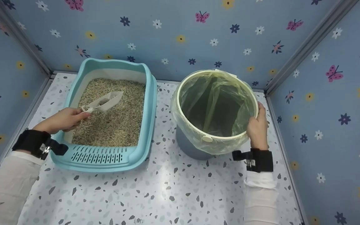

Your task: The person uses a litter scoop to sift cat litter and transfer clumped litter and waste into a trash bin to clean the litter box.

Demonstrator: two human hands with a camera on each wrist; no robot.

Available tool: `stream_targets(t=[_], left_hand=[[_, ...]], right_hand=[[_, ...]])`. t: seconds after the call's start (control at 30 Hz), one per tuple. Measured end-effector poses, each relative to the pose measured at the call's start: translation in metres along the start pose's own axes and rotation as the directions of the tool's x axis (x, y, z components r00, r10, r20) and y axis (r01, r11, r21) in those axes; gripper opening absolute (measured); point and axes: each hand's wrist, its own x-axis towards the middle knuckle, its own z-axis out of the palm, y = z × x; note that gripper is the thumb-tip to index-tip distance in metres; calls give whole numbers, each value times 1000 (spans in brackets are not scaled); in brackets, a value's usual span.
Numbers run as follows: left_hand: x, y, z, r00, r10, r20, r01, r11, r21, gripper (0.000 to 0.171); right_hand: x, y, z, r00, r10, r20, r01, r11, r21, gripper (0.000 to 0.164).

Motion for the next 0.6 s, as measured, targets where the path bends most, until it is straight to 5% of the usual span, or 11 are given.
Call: stream_targets(t=[0.6], left_hand=[[0,5,2,974,91,-206,-51,980,194,50]], right_hand=[[0,1,1,1000,-8,3,8,1000,13,68]])
